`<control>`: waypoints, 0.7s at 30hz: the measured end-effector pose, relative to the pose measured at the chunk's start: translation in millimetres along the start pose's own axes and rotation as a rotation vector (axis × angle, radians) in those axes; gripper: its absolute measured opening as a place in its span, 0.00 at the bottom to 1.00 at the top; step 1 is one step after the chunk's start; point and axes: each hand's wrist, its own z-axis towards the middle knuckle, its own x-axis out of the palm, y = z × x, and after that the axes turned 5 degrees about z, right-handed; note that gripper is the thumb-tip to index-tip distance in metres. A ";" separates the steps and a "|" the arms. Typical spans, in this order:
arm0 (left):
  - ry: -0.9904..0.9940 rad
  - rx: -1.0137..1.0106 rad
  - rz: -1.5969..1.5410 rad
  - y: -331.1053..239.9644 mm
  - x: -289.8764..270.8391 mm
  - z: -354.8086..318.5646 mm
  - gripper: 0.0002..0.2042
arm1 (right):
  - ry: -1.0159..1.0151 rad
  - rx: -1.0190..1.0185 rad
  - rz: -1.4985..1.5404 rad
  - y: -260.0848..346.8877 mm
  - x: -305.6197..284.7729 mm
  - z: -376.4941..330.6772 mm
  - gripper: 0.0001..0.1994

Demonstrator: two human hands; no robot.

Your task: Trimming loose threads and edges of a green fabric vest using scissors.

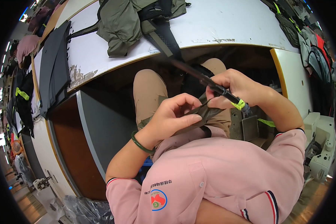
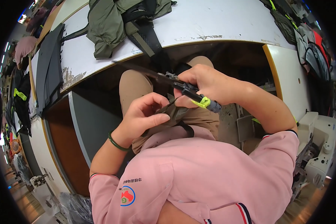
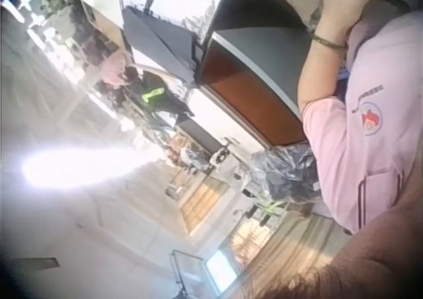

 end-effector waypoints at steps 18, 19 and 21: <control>-0.249 -0.048 -0.524 5.2 12.6 10.3 0.13 | -0.567 -0.535 -1.548 8.8 -36.5 -41.2 0.16; -0.249 -0.048 -0.521 5.4 13.8 10.3 0.13 | -0.570 -0.536 -1.547 7.6 -36.6 -41.4 0.16; -0.262 -0.020 -0.516 6.1 15.4 9.9 0.13 | -0.578 -0.542 -1.555 5.9 -37.0 -40.8 0.16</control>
